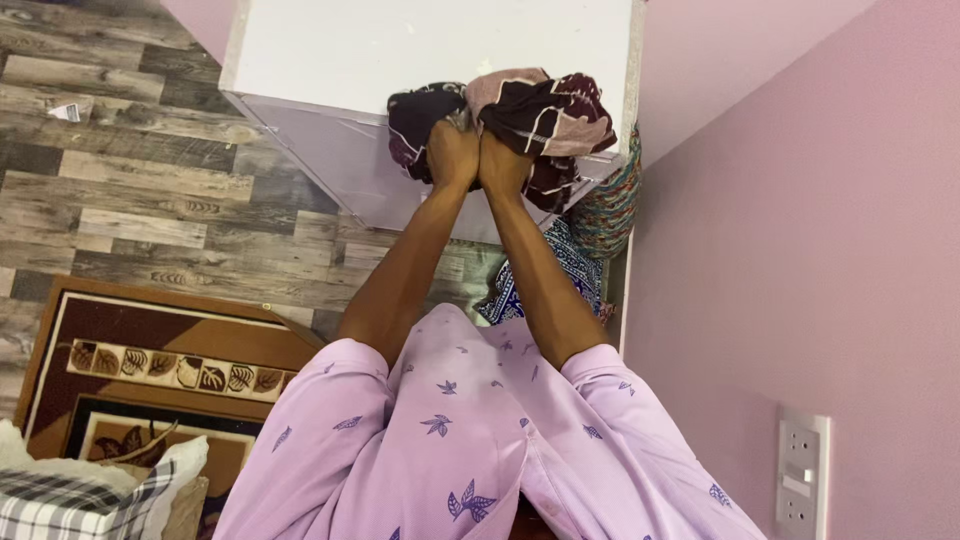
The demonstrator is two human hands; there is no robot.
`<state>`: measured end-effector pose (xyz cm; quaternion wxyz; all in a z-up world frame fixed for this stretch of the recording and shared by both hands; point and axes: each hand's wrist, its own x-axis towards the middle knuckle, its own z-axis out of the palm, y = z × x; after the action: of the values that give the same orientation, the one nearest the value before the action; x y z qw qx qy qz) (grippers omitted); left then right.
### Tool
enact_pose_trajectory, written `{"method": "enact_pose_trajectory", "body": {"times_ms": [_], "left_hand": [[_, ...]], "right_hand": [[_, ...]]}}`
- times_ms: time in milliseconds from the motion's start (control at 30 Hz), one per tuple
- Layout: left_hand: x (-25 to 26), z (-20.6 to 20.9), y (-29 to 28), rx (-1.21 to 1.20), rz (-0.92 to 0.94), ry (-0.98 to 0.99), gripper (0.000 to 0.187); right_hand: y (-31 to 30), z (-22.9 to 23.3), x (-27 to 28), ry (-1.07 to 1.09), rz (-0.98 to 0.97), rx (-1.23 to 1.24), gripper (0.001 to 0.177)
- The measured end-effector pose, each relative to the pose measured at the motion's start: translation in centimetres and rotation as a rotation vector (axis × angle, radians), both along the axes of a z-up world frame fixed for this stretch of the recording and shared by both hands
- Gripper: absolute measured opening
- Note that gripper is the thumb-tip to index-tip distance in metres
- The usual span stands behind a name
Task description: The person folds a dark patterned pillowcase by hand on a white cabinet top and then places it into a storage niche.
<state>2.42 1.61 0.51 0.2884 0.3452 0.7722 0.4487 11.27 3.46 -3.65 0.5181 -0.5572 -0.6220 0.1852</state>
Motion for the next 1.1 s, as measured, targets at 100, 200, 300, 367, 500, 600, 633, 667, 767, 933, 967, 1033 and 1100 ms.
{"method": "enact_pose_trajectory", "body": {"times_ms": [100,200,300,367,500,600,633,667,767,933,967,1033,1100], "left_hand": [[-3.4,4.7,-0.5,0.134,0.081,0.148,0.032],[-7.7,7.3,-1.2,0.485,0.244,0.407,0.034],[-13.4,7.2,-2.6,-0.074,0.05,0.306,0.044],[-16.8,5.5,-2.9,-0.334,-0.306,0.696,0.077],[-21.8,2.1,-1.3,-0.248,-0.306,0.867,0.119],[-24.8,2.0,3.7,-0.448,-0.441,0.673,0.124],[-26.2,2.4,5.1,-0.49,-0.468,0.656,0.128],[-27.5,2.6,6.5,-0.533,-0.495,0.639,0.132],[-30.6,2.5,10.4,-0.4,-0.499,0.756,0.133],[-34.9,2.7,16.2,-0.308,-0.575,0.869,0.135],[-35.3,2.5,17.2,-0.323,-0.601,0.826,0.136],[-36.1,2.2,19.4,-0.334,-0.655,0.826,0.136],[-36.2,1.9,20.5,-0.342,-0.705,0.828,0.137]], "right_hand": [[1.5,3.3,-2.8,-0.089,0.128,0.1,0.047],[2.8,4.7,-5.4,-0.281,0.192,0.11,0.057],[3.3,4.9,-7.6,-0.655,0.185,0.054,0.068],[3.4,4.4,-8.8,-0.837,0.209,-0.033,0.076],[6.4,3.7,-11.6,-0.857,0.268,-0.195,0.088],[8.6,2.5,-13.4,-0.929,0.21,-0.223,0.086],[9.9,2.5,-14.7,-0.957,0.186,-0.243,0.086],[11.3,2.8,-15.2,-0.967,0.172,-0.239,0.086],[13.4,2.8,-17.4,-0.922,0.168,-0.212,0.083],[16.5,4.1,-21.2,-0.939,0.094,-0.279,0.084],[16.7,4.2,-21.6,-0.943,0.08,-0.301,0.084],[17.6,4.7,-22.0,-0.987,0.102,-0.221,0.086],[18.7,5.3,-22.4,-0.958,0.097,-0.252,0.086]]}}
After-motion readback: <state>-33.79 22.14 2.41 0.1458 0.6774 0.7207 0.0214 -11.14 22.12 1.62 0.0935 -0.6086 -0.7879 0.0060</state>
